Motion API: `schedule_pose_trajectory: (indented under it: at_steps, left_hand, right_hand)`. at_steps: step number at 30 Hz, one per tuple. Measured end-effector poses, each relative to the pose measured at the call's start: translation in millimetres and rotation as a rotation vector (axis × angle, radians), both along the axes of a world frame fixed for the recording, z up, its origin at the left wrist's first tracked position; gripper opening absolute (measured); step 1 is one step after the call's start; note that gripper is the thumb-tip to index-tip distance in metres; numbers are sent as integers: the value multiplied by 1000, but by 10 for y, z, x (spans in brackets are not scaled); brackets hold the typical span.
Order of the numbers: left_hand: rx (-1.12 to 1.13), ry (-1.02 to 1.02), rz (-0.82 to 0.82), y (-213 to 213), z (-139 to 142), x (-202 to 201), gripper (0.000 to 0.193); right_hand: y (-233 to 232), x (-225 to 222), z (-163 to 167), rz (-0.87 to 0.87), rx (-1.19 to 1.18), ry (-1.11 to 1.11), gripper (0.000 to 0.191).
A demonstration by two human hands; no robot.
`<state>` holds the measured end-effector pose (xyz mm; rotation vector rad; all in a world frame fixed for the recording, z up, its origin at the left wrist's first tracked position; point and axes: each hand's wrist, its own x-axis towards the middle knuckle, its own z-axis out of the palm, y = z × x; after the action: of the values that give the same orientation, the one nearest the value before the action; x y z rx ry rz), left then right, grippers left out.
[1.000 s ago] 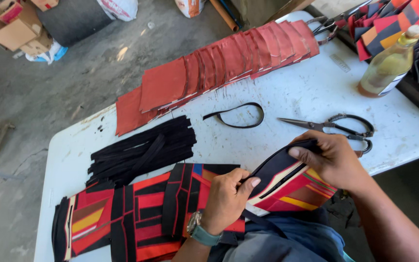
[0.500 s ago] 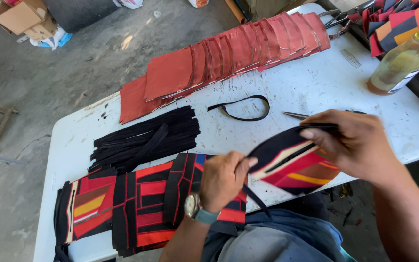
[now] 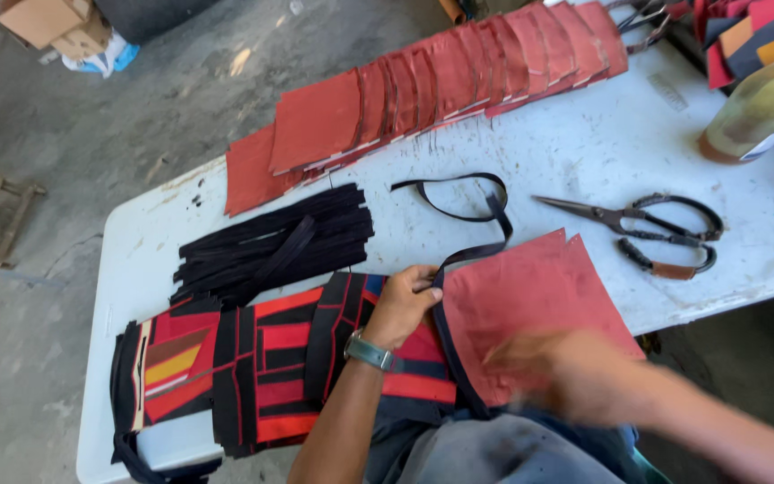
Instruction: The person attaches black elastic straps to red and black patterned fabric bags using scissors. They repeatedly pick up a bag, align a strap along the edge, trim the strap to length, and place the finished bag aside. The process is repeated for multiple bags on a white table.
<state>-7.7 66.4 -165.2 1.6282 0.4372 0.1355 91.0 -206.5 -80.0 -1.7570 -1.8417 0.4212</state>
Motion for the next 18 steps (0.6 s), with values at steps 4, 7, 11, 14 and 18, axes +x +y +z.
schedule_pose_trajectory:
  at_steps: [4, 7, 11, 14, 18]
  left_hand:
    - [3, 19, 11, 25, -45, 45, 29]
    - [187, 77, 108, -49, 52, 139, 22]
    - [421, 158, 81, -96, 187, 193, 25]
    - [395, 211, -23, -32, 258, 195, 25]
    - [551, 36, -102, 8, 317, 180, 21]
  right_hand:
    - [-428, 798, 4, -896, -488, -120, 40]
    - [-629, 1084, -99, -880, -441, -433, 58]
    - [-754, 1325, -237, -773, -405, -441, 61]
    - [-798, 1478, -193, -926, -482, -521, 62]
    - [-582, 1468, 3, -821, -557, -378, 83]
